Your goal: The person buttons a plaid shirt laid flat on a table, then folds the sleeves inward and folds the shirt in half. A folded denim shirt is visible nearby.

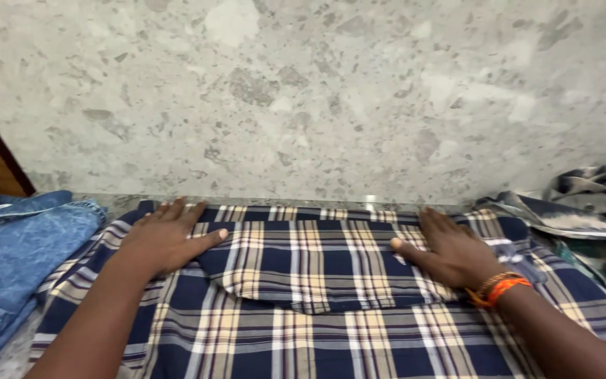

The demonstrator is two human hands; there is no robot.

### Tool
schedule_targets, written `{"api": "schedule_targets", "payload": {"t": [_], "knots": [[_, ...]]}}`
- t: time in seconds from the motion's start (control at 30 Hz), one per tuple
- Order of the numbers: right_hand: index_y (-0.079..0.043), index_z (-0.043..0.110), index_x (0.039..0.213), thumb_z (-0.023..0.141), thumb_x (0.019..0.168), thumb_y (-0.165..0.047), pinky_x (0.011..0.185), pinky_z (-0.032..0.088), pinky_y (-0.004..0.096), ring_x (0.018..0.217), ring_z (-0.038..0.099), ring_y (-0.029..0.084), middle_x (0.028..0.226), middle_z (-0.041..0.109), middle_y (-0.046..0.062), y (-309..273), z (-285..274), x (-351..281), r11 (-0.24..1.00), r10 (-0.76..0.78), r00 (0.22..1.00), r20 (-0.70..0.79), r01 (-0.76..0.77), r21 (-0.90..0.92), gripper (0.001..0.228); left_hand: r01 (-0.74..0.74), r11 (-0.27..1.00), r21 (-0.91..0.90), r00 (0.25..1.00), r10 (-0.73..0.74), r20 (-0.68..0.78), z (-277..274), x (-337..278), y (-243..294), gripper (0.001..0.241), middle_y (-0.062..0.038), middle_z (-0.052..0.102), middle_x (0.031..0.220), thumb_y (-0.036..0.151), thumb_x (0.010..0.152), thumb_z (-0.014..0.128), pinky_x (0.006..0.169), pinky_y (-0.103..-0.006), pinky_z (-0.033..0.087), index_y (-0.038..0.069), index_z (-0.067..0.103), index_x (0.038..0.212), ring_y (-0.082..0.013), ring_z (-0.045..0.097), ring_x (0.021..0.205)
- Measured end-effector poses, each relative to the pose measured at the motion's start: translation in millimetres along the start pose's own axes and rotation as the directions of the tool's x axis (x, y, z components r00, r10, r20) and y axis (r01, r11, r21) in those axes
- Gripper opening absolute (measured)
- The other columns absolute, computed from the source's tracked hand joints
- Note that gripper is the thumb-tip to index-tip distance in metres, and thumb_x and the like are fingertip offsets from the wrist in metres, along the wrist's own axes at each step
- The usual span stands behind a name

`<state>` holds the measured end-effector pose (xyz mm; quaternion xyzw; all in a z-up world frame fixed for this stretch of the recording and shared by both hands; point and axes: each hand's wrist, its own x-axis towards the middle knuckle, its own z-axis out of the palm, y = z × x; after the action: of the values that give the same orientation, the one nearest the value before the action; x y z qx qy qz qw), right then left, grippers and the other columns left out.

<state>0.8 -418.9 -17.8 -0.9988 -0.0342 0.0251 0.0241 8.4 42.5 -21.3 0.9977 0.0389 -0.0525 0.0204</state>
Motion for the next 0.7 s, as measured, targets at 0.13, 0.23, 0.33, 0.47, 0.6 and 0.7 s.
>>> {"api": "schedule_targets", "payload": {"t": [0.13, 0.23, 0.33, 0.47, 0.6, 0.7], "knots": [[-0.011, 0.018, 0.160, 0.031, 0.079, -0.090, 0.124, 0.014, 0.057, 0.156, 0.014, 0.028, 0.169, 0.015, 0.010, 48, 0, -2, 0.989, 0.118, 0.992, -0.032, -0.121, -0.085, 0.113, 0.079, 0.997, 0.028, 0.996, -0.080, 0.030, -9, -8, 8, 0.104, -0.002, 0.007, 0.173, 0.091, 0.082, 0.034, 0.128, -0.0494, 0.014, 0.032, 0.013, 0.165, -0.0242, 0.009, 0.160], [-0.002, 0.031, 0.156, 0.035, 0.080, -0.093, 0.119, 0.031, 0.058, 0.154, 0.029, 0.032, 0.166, 0.028, 0.018, 52, -6, -10, 0.982, 0.178, 0.982, -0.059, -0.181, -0.048, 0.119, 0.136, 0.990, 0.023, 0.990, -0.136, 0.019, -1, -5, 1, 0.107, -0.001, 0.007, 0.172, 0.093, 0.081, 0.037, 0.126, -0.0533, 0.010, 0.029, 0.014, 0.163, -0.0237, 0.008, 0.159], [-0.005, 0.046, 0.148, 0.040, 0.080, -0.090, 0.114, 0.037, 0.058, 0.139, 0.050, 0.033, 0.152, 0.049, 0.019, 42, -13, -21, 0.989, 0.138, 0.984, -0.111, -0.143, -0.032, 0.110, 0.096, 0.995, -0.004, 0.992, -0.096, -0.087, -3, -12, -1, 0.097, -0.006, 0.021, 0.167, 0.087, 0.085, 0.037, 0.123, -0.0591, 0.011, 0.023, 0.031, 0.158, -0.0276, 0.018, 0.156], [-0.010, 0.071, 0.112, 0.053, 0.085, -0.070, 0.092, 0.051, 0.048, 0.102, 0.067, 0.028, 0.108, 0.071, 0.012, 45, -19, -23, 0.999, -0.032, 0.970, -0.240, 0.042, 0.035, 0.068, 0.000, 0.997, -0.075, 0.972, -0.018, -0.233, 1, -15, -13, 0.066, -0.005, 0.053, 0.148, 0.066, 0.094, 0.043, 0.123, -0.0679, 0.015, 0.019, 0.061, 0.135, -0.0291, 0.043, 0.144], [-0.001, 0.072, 0.093, 0.066, 0.093, -0.048, 0.063, 0.051, 0.041, 0.065, 0.064, 0.030, 0.072, 0.068, 0.015, 62, -25, -14, 0.965, -0.038, 0.956, -0.290, 0.111, 0.239, 0.048, -0.079, 0.994, -0.072, 0.941, 0.051, -0.335, 8, -6, -26, 0.042, -0.001, 0.065, 0.132, 0.051, 0.092, 0.055, 0.125, -0.0668, 0.015, 0.021, 0.071, 0.117, -0.0302, 0.052, 0.135], [-0.003, 0.069, 0.099, 0.071, 0.093, -0.043, 0.055, 0.048, 0.041, 0.056, 0.059, 0.027, 0.060, 0.065, 0.013, 62, -33, -13, 0.892, 0.050, 0.936, -0.348, 0.115, 0.437, 0.040, -0.092, 0.992, -0.089, 0.945, 0.059, -0.323, -3, -12, -21, 0.040, -0.002, 0.066, 0.129, 0.049, 0.093, 0.057, 0.124, -0.0674, 0.014, 0.022, 0.068, 0.119, -0.0323, 0.051, 0.133]]}}
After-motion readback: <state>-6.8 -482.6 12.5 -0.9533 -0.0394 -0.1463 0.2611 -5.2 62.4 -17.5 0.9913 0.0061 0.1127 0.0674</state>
